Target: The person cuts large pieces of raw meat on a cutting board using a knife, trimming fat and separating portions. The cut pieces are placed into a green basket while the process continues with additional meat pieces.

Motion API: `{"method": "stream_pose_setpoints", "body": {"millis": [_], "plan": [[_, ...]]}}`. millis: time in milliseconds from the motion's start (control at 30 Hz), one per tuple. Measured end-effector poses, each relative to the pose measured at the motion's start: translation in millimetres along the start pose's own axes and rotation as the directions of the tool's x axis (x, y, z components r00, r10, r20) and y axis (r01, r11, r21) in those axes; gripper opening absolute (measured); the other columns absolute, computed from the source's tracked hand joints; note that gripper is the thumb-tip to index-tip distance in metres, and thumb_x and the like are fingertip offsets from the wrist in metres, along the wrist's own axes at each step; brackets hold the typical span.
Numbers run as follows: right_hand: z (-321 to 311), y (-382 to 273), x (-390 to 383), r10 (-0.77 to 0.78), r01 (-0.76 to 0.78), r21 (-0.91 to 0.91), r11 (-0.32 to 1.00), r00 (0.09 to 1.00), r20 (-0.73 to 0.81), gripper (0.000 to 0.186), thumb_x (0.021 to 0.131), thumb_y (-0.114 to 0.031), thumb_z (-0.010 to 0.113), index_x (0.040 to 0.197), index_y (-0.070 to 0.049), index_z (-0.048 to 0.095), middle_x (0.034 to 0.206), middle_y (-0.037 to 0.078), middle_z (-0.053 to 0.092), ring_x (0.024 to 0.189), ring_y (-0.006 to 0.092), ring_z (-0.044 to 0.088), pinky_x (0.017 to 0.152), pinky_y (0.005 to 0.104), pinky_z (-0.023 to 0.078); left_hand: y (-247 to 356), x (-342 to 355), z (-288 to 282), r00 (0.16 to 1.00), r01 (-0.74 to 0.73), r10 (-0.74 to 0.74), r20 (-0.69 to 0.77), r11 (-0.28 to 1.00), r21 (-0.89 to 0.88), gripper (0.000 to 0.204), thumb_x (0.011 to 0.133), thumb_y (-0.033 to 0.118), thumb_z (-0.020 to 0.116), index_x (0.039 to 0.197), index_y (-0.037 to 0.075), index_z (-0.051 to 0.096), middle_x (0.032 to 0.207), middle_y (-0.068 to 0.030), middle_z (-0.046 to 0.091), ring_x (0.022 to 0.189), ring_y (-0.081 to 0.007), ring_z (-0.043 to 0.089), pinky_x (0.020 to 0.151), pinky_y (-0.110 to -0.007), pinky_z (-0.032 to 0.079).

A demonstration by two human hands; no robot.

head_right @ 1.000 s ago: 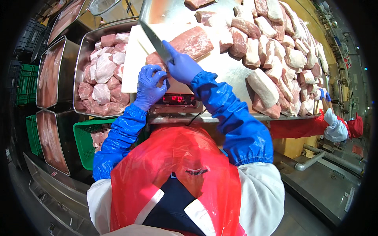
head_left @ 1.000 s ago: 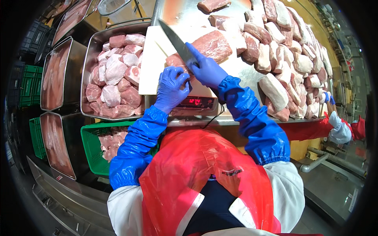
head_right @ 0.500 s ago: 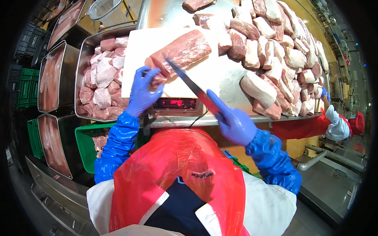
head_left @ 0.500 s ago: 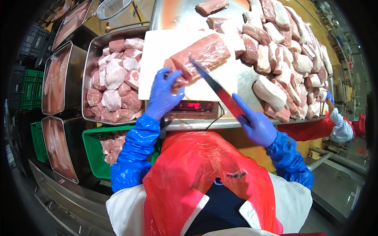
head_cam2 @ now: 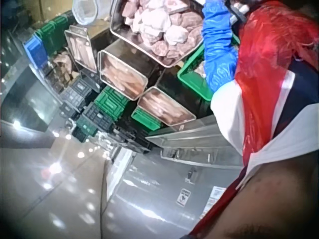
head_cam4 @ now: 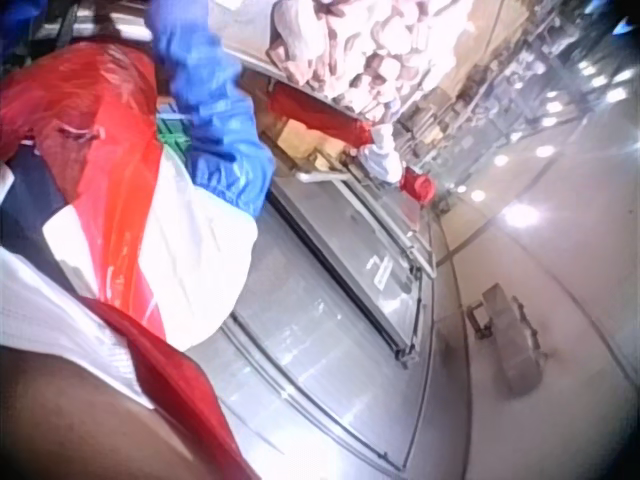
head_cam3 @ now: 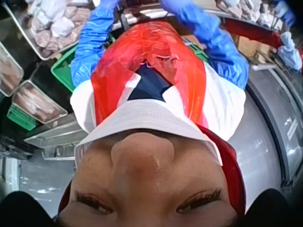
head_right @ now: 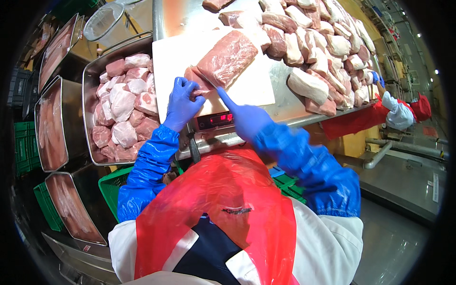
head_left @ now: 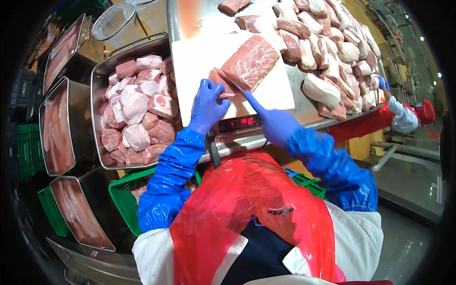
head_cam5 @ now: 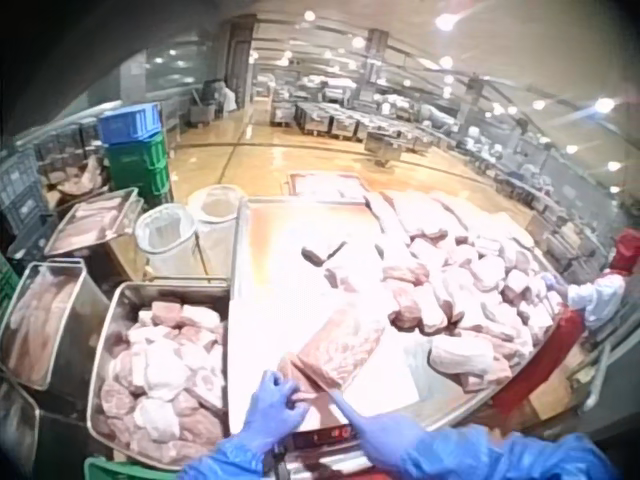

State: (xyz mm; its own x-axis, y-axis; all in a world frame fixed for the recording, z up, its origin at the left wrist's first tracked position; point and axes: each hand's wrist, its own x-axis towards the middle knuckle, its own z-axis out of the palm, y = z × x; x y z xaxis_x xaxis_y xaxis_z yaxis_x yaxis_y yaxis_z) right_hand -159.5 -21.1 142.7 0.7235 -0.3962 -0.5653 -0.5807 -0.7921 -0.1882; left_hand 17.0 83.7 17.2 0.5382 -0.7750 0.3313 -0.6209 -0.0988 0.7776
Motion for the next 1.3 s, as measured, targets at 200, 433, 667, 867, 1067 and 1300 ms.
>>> {"method": "stream_pose_setpoints", "body": {"millis": [200,433,667,867,1067,1300], "plan": [[39,63,-109,0.113,-0.153,-0.393,0.907,0.986,-0.122,0.099,0.083,0.002,0.055,0.161,-0.036,0.007,0.076,0.017,0.064,0.06,0.0332,0.067,0.051,0.0456,0.053,-27,69,-31,0.978,0.189,-0.209,-0.005,0.895,-0.404,0.004,0.085,0.004,0.06,0.089,0.002,0.059,0.078,-0.0026,0.055,0.07,-0.0118,0.054,0.063,-0.026,0.047],[37,125,-109,-0.15,0.216,0.101,0.971,0.883,-0.446,0.074,0.092,-0.006,0.055,0.158,-0.023,0.028,0.074,0.019,0.062,0.058,0.037,0.061,0.054,0.0471,0.049,-22,20,-47,0.889,0.443,-0.244,0.387,0.67,-0.596,0.012,0.076,0.006,0.058,0.087,0.01,0.055,0.077,0.0042,0.049,0.067,-0.0055,0.047,0.061,-0.02,0.042],[23,57,12,-0.339,0.552,0.374,0.745,0.797,-0.501,0.074,0.093,-0.008,0.056,0.159,-0.021,0.025,0.081,0.022,0.065,0.067,0.0387,0.063,0.064,0.0455,0.051,14,-98,-11,0.8,0.51,-0.572,0.182,0.489,-0.708,0.017,0.076,0.002,0.055,0.091,0.01,0.052,0.084,0.0036,0.05,0.073,-0.0036,0.048,0.063,-0.02,0.042],[30,47,41,-0.446,0.547,0.161,0.821,0.792,-0.416,0.09,0.083,-0.002,0.057,0.161,-0.025,0.017,0.081,0.021,0.067,0.067,0.0381,0.066,0.063,0.0505,0.052,48,-83,-4,0.826,0.424,-0.563,0.007,0.614,-0.666,0.017,0.081,-0.004,0.054,0.092,0.008,0.052,0.076,0.0029,0.05,0.061,-0.0038,0.049,0.053,-0.02,0.04],[27,79,-1,-0.348,0.352,0.01,0.936,0.928,-0.134,0.092,0.085,-0.004,0.057,0.161,-0.026,0.01,0.082,0.024,0.067,0.076,0.0408,0.069,0.068,0.0499,0.055,32,-67,-3,0.843,0.304,-0.496,-0.209,0.759,-0.576,0.011,0.083,-0.002,0.054,0.089,0.008,0.052,0.074,0.0043,0.046,0.061,-0.003,0.045,0.054,-0.019,0.039],[-10,146,-83,-0.339,0.297,-0.392,0.871,0.94,-0.04,0.081,0.088,-0.001,0.054,0.16,-0.023,0.023,0.069,0.018,0.063,0.057,0.0364,0.061,0.055,0.0465,0.05,19,-103,-105,0.675,0.211,-0.57,-0.469,0.758,-0.617,0.012,0.082,0.001,0.055,0.091,0.008,0.051,0.083,0.0031,0.047,0.073,-0.0064,0.046,0.063,-0.02,0.041]]}}
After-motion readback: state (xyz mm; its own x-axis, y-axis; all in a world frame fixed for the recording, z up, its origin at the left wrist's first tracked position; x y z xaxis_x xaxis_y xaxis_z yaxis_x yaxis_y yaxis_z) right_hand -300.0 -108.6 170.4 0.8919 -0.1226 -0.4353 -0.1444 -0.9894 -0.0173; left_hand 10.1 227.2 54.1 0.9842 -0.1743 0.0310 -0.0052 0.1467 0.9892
